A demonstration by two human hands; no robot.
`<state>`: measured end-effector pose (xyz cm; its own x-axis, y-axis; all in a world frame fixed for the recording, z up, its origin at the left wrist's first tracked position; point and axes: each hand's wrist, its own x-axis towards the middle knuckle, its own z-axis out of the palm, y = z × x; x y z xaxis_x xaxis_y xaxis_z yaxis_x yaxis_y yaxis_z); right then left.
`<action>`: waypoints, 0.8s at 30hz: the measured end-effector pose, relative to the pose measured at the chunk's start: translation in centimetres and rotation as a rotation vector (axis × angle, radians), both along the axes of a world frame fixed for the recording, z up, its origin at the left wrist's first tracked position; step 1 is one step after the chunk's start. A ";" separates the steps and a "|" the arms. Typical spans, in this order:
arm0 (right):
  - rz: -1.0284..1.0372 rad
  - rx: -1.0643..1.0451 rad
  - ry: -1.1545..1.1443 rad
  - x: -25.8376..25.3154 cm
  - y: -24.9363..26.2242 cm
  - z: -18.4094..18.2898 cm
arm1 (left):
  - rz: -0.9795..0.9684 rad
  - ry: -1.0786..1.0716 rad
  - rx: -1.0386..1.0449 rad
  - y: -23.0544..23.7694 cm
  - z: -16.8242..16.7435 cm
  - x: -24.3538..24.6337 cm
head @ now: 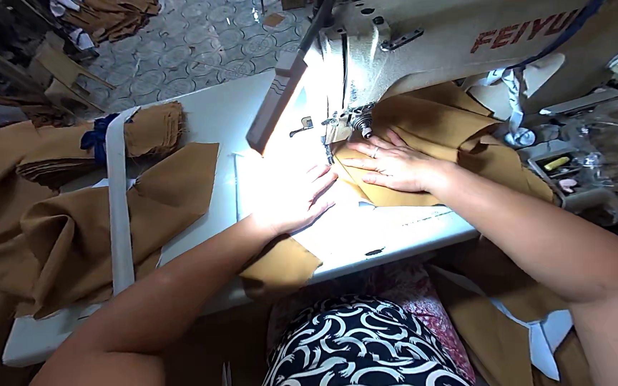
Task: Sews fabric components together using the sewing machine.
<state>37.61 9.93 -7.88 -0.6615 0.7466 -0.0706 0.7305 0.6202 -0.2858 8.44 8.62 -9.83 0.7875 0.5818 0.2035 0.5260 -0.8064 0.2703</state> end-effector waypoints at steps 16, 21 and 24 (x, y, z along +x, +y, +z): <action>-0.102 0.062 0.139 -1.1 -4.0 -0.7 | 0.113 -0.014 0.013 -4.1 0.3 1.1; -0.028 0.080 0.158 -1.0 -3.9 -0.3 | 0.089 -0.017 0.019 -5.9 0.6 1.8; -0.024 0.076 0.153 -1.0 -3.9 -0.2 | 0.082 -0.080 -0.003 -6.1 -0.1 1.2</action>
<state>36.59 6.04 -8.09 -0.6418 0.7620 0.0865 0.6973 0.6268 -0.3477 9.64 2.54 -9.93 0.7188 0.6442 0.2614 0.5668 -0.7607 0.3163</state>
